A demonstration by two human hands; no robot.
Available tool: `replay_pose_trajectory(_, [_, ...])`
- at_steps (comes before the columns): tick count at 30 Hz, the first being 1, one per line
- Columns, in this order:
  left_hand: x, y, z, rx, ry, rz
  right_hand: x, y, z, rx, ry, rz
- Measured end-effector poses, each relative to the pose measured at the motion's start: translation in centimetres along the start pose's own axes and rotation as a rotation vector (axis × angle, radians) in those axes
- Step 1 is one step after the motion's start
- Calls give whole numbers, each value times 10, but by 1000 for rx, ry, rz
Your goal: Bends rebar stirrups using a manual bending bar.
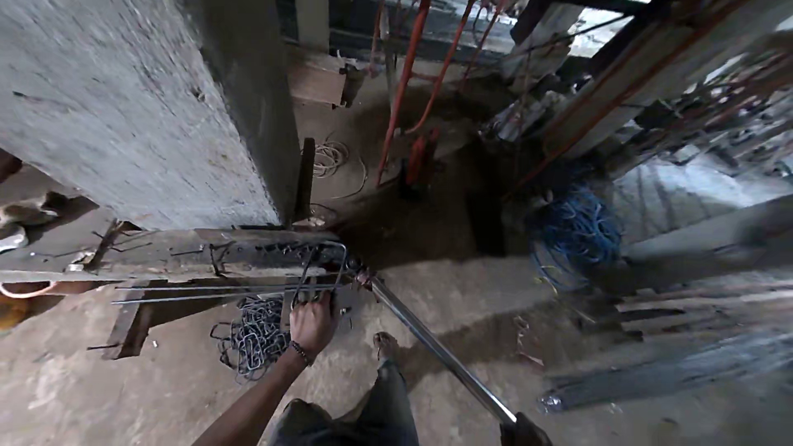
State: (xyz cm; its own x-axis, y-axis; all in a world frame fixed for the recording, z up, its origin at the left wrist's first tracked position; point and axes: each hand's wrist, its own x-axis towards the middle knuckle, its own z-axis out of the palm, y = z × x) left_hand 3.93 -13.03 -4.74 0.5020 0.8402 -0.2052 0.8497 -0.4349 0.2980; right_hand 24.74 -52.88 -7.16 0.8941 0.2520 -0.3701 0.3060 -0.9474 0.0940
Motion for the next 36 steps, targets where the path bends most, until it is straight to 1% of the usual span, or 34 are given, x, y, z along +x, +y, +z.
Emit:
replay_pose_trajectory(3, [-1,-1,-7,12,-1,14,-30,-8,6,-1,73,86])
replay_pose_trajectory(6, [-1,-6,-10,-12,-27,11,-74,-23,8,11,65,191])
replay_pose_trajectory(8, [-2,-10,-5,7,-28,4,-77,-23,10,16,69,195])
replay_pose_trajectory(9, [-2,-9,-5,10,-32,-3,-69,-21,6,14,57,177])
replay_pose_trajectory(11, [0,-3,-5,-13,-35,-23,-34,-12,-8,-11,63,89])
replay_pose_trajectory(12, [-4,-3,-4,-25,-51,-29,-17,-6,-13,-38,39,50])
replay_pose_trajectory(14, [-6,-5,1,-42,-2,8,37,1,-23,-127,-21,-33])
replay_pose_trajectory(16, [-8,-13,14,-33,162,129,112,6,-34,-195,6,-140])
replay_pose_trajectory(17, [-9,-17,20,-21,241,192,151,3,-46,-173,49,-196])
replay_pose_trajectory(19, [-11,-22,27,24,369,278,230,-16,-77,39,182,-322])
replay_pose_trajectory(20, [-13,-24,26,44,408,298,266,-34,-99,134,215,-355])
replay_pose_trajectory(21, [-15,-24,24,55,445,316,299,-59,-127,147,218,-365])
replay_pose_trajectory(23, [-16,-22,14,100,496,357,355,-120,-182,32,270,-423])
replay_pose_trajectory(25, [-16,-24,7,151,508,420,388,-182,-222,-42,309,-531])
replay_pose_trajectory(26, [-15,-26,4,175,520,455,392,-217,-239,-53,305,-575])
replay_pose_trajectory(27, [-15,-26,0,196,540,485,384,-252,-255,-41,264,-614])
replay_pose_trajectory(28, [-15,-27,-4,215,557,509,364,-287,-266,-19,203,-664])
replay_pose_trajectory(29, [-15,-29,-7,231,572,539,335,-316,-269,45,150,-760])
replay_pose_trajectory(30, [-13,-31,-9,235,585,571,301,-339,-263,126,90,-894])
replay_pose_trajectory(32, [-8,-36,-13,227,603,642,224,-362,-226,228,-43,-1256])
replay_pose_trajectory(33, [-6,-38,-17,225,614,676,182,-365,-203,281,-102,-1433])
replay_pose_trajectory(34, [-3,-39,-21,230,629,709,144,-367,-179,314,-142,-1571])
replay_pose_trajectory(35, [0,-41,-23,216,641,751,112,-367,-157,313,-142,-1660])
replay_pose_trajectory(36, [3,-42,-25,180,640,793,90,-367,-136,287,-100,-1718])
